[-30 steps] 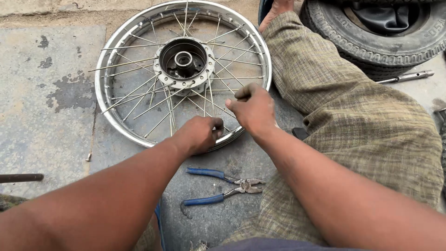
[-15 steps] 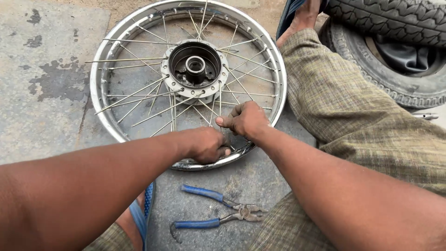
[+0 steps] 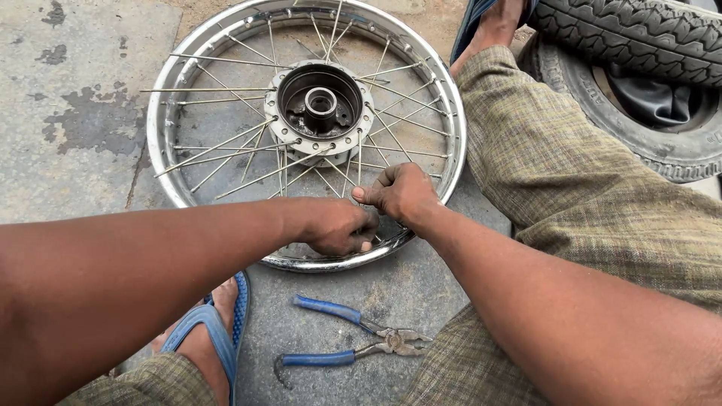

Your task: The person assembles a motorcycle wheel by threading metal spokes through the hub and rim by hand. They align each spoke with the rim holes and secure them by screwing small metal nipples onto the ends.

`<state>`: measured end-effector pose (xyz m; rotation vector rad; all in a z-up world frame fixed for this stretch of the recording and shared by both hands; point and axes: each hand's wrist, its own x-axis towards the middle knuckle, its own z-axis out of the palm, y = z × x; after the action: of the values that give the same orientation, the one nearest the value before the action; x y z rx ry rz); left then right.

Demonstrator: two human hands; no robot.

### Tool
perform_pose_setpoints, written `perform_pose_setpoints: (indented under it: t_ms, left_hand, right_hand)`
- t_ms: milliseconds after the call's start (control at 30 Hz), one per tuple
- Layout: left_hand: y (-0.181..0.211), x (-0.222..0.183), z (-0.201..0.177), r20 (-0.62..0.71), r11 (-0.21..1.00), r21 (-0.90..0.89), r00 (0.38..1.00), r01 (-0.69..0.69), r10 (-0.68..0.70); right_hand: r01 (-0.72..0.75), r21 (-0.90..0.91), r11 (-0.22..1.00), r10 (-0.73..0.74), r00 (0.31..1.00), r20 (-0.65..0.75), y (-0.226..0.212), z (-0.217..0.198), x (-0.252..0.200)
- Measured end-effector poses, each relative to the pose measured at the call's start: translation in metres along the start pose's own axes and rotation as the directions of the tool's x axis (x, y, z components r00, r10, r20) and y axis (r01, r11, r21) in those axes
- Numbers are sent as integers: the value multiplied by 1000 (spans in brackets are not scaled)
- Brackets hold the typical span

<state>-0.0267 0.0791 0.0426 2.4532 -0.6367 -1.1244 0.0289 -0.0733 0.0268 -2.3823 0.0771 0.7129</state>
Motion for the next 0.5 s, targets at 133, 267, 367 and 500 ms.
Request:
perform_pose_setpoints:
  t_ms: [133,267,367,500]
  left_hand:
    - [-2,9,13,-24,1000,-4,1000,-19,19]
    - [-5,13,18,-114,1000,10,993,-30,31]
    - [-8,13,12,-92,999,36,995,-39,42]
    - [-6,9,15,-14,996,56,998,-63,64]
  right_hand:
    - [4,-17,1000,-5,1000,-26,7,3,2]
    - [29,1,1000,-28,999,-21,8,4,7]
    - [36,20,999,-36,999,-10,5,3,5]
    - [26,9,1000,-26,999,-26,7,5,-3]
